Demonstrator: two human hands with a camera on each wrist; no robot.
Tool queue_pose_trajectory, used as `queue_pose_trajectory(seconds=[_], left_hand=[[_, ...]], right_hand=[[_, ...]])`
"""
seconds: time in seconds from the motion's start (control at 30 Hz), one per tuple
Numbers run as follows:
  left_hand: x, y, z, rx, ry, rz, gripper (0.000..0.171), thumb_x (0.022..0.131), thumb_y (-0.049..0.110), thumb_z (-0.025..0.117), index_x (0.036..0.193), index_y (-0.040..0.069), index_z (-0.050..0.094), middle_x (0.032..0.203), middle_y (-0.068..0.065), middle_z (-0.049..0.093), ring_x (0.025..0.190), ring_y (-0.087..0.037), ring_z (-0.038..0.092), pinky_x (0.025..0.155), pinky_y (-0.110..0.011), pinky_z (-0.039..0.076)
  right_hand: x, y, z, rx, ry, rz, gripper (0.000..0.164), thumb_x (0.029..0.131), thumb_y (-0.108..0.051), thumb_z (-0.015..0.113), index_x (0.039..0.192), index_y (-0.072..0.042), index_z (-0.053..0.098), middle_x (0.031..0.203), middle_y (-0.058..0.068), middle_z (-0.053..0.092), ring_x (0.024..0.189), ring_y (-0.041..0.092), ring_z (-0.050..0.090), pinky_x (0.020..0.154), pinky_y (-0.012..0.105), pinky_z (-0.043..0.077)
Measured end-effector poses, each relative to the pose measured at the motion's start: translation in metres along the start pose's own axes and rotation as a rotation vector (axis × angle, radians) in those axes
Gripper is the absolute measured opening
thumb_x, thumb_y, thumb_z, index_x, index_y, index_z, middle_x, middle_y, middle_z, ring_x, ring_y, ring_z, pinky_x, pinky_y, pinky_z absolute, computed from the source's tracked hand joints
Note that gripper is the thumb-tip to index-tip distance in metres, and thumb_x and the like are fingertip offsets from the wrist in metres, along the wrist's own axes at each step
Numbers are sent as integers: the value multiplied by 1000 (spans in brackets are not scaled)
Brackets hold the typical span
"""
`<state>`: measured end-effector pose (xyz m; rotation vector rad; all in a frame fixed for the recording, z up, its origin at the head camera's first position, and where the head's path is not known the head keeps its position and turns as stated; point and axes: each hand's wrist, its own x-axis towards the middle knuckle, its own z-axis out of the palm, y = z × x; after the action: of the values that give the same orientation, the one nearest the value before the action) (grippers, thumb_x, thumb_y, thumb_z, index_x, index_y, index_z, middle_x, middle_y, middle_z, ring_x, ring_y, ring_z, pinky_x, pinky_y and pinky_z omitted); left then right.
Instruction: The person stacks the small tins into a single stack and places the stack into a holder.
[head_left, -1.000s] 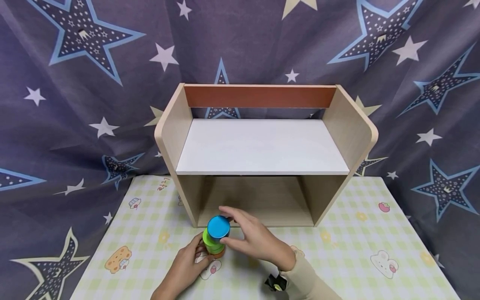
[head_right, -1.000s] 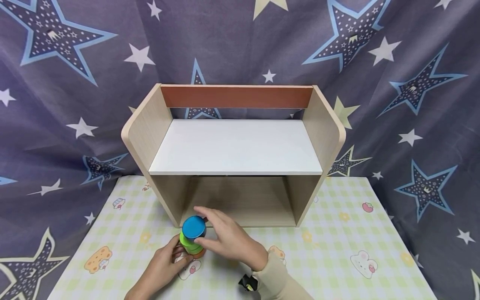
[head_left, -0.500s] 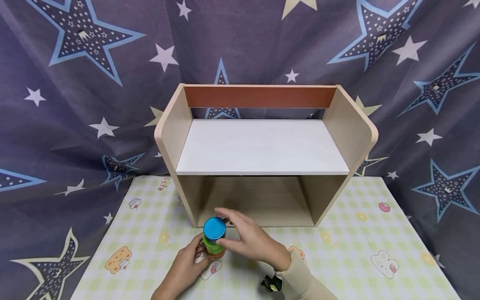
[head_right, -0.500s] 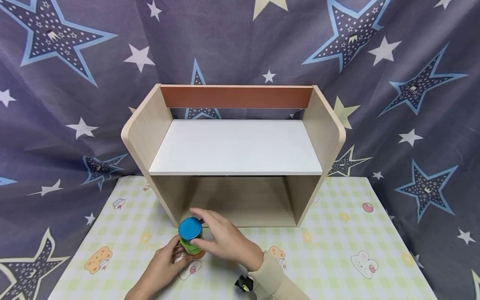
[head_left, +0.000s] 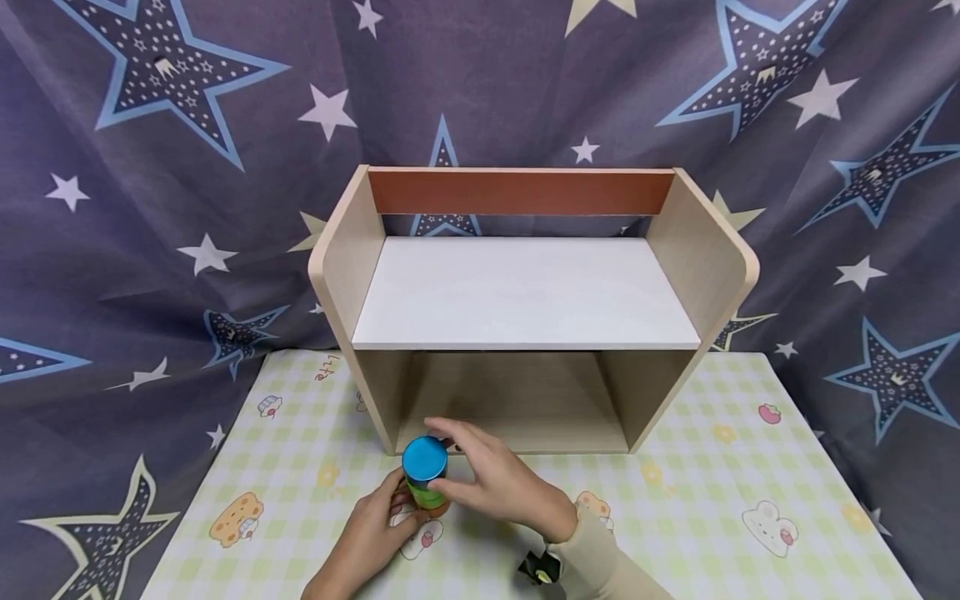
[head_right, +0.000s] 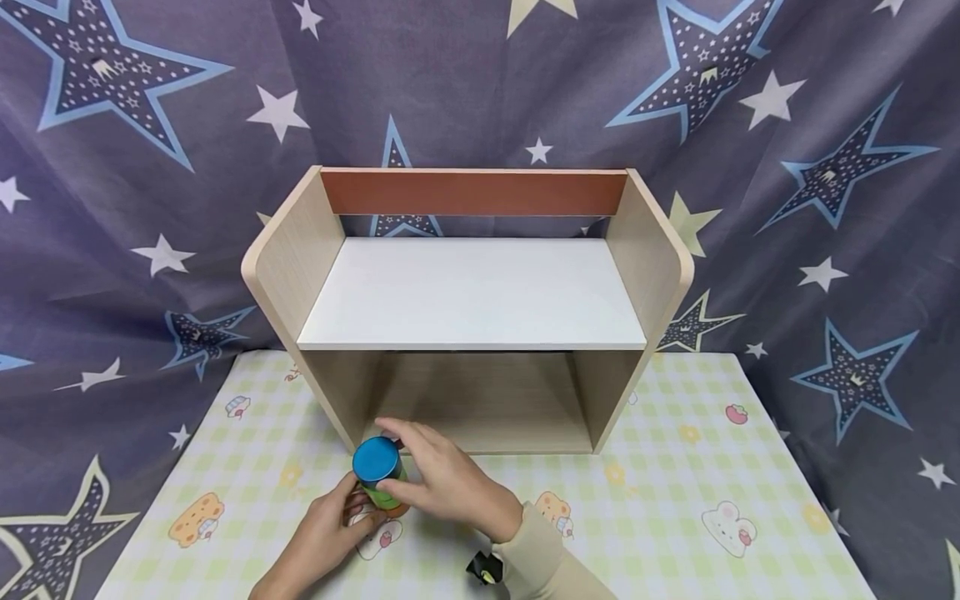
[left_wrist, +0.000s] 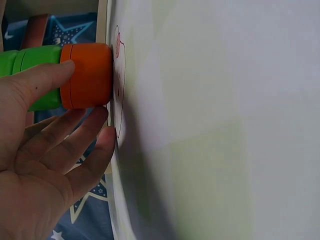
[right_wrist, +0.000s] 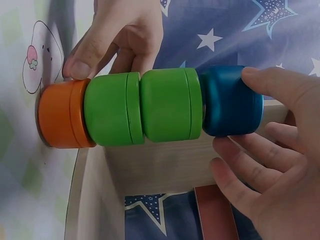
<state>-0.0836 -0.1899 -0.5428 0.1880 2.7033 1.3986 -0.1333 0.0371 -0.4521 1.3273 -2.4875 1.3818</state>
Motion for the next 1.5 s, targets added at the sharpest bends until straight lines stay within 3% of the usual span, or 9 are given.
queue_pose_trajectory(seconds=[0.3, 0.57, 1.0, 1.5], left_hand=[[1, -1, 1, 15, 23, 0, 66, 86, 24, 82, 144, 19, 51, 125, -1, 67, 109, -16, 66, 90, -36, 56], [1, 1, -1, 5, 9, 18, 65, 86, 17, 81, 144, 18, 50, 125, -5, 66, 107, -17, 67, 89, -34, 56], [0, 2, 0, 8, 28, 7, 64, 86, 25, 82, 142, 19, 52, 123, -1, 68, 107, -15, 66, 89, -36, 56], [0, 0, 0, -3, 3, 5, 64, 87, 17, 81, 143, 16, 51, 123, -5, 67, 107, -17, 67, 88, -34, 57]], right_hand=[[0, 1, 2, 21, -10, 23, 72, 92, -23, 76, 153, -17, 37, 142, 1, 52, 116, 11, 59, 98, 35, 52], [1, 1, 3, -29, -2, -13, 71, 93, -25, 75, 152, -15, 37, 141, 3, 54, 116, 12, 59, 97, 32, 52], [1, 1, 4, -51, 8, -7, 71, 93, -27, 75, 152, -16, 37, 142, 1, 53, 116, 11, 59, 98, 30, 51], [-6, 3, 4, 15, 16, 24, 73, 93, -22, 76, 153, -17, 36, 142, 4, 52, 120, 14, 56, 100, 36, 51]])
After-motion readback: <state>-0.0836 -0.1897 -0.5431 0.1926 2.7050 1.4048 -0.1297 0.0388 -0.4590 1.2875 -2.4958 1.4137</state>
